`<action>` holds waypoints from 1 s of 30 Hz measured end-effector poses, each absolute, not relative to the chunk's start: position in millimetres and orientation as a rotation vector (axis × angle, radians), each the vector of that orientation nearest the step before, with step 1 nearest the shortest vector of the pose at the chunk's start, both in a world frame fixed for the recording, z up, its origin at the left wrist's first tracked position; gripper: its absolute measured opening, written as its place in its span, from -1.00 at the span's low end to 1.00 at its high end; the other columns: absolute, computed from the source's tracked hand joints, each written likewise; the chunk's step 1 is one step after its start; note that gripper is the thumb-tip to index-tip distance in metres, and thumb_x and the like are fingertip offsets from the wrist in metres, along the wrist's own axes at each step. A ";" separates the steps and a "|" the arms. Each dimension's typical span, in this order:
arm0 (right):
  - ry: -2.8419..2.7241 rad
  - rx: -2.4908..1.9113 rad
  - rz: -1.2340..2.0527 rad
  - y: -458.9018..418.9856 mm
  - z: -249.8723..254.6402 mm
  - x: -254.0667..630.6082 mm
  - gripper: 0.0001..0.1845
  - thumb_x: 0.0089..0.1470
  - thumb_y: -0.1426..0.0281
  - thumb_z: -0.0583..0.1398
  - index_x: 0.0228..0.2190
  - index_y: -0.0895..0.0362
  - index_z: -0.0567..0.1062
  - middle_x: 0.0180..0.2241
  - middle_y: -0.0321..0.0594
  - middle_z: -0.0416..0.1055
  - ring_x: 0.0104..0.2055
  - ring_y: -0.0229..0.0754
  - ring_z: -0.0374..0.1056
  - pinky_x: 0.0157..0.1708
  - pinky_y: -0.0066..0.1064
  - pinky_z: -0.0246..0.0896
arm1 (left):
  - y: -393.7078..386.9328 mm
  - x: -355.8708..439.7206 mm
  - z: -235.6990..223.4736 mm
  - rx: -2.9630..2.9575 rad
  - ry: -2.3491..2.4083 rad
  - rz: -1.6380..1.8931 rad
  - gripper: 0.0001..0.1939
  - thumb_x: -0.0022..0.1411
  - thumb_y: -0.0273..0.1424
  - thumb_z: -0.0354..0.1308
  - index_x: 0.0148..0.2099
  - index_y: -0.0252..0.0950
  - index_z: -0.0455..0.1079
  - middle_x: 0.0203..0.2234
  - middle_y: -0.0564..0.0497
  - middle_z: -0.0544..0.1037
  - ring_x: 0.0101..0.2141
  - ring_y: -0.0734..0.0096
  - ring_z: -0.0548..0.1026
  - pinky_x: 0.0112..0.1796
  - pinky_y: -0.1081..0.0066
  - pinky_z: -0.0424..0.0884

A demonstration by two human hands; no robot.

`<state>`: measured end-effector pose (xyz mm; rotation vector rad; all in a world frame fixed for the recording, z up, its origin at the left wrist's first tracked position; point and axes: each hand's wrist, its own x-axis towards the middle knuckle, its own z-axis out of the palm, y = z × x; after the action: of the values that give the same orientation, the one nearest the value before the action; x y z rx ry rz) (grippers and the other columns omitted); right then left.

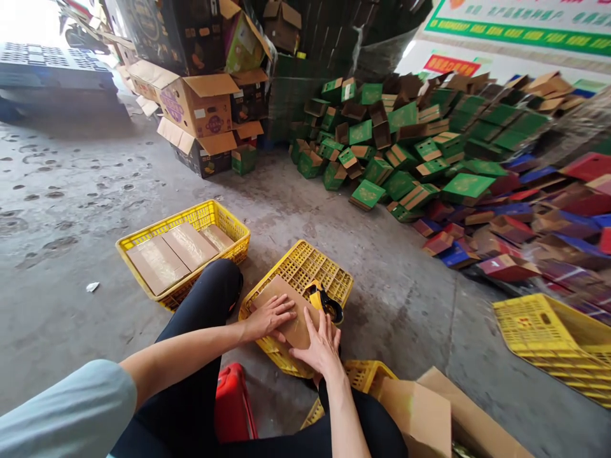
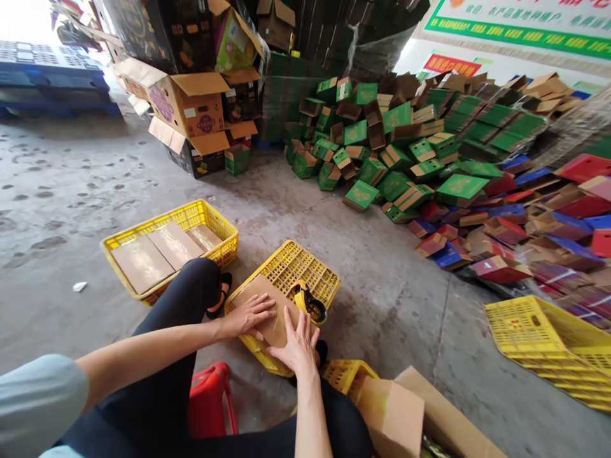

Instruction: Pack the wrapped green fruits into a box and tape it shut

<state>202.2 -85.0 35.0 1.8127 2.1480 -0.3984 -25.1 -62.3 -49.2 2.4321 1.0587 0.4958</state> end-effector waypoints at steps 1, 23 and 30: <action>2.154 1.819 -0.382 -85.0 34.5 202.1 0.33 -0.10 0.01 0.43 0.49 -0.14 -0.16 0.54 0.05 -0.37 0.56 0.28 -0.44 0.40 0.25 -0.40 | -62.0 -24.8 -49.4 2.431 1.061 0.493 -0.03 0.17 0.20 0.31 0.46 -0.18 0.24 0.46 -0.28 0.13 0.46 -0.27 -0.04 0.37 -0.19 -0.01; 2.345 1.891 -0.460 -89.9 29.9 210.2 0.28 -0.13 0.14 0.47 0.47 -0.21 -0.03 0.51 -0.03 -0.26 0.54 0.32 -0.29 0.36 0.14 -0.04 | -43.4 -53.3 -42.1 1.568 1.581 0.784 -0.34 0.37 -0.09 0.10 0.35 -0.36 0.22 0.23 -0.31 0.43 0.31 -0.07 0.34 0.28 0.03 0.28; 2.331 1.878 -0.428 -88.9 28.3 209.8 0.28 -0.12 0.11 0.45 0.47 -0.21 -0.05 0.51 -0.05 -0.24 0.53 0.35 -0.28 0.34 0.14 0.00 | -44.2 -51.1 -38.7 1.822 1.586 0.787 -0.29 0.46 -0.20 -0.04 0.53 -0.32 -0.07 0.38 -0.28 0.30 0.37 0.01 0.26 0.36 -0.06 0.13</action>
<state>209.8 -88.9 28.3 1.8779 2.3310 -0.4275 -51.1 -44.2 -38.7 1.8222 1.5863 0.7873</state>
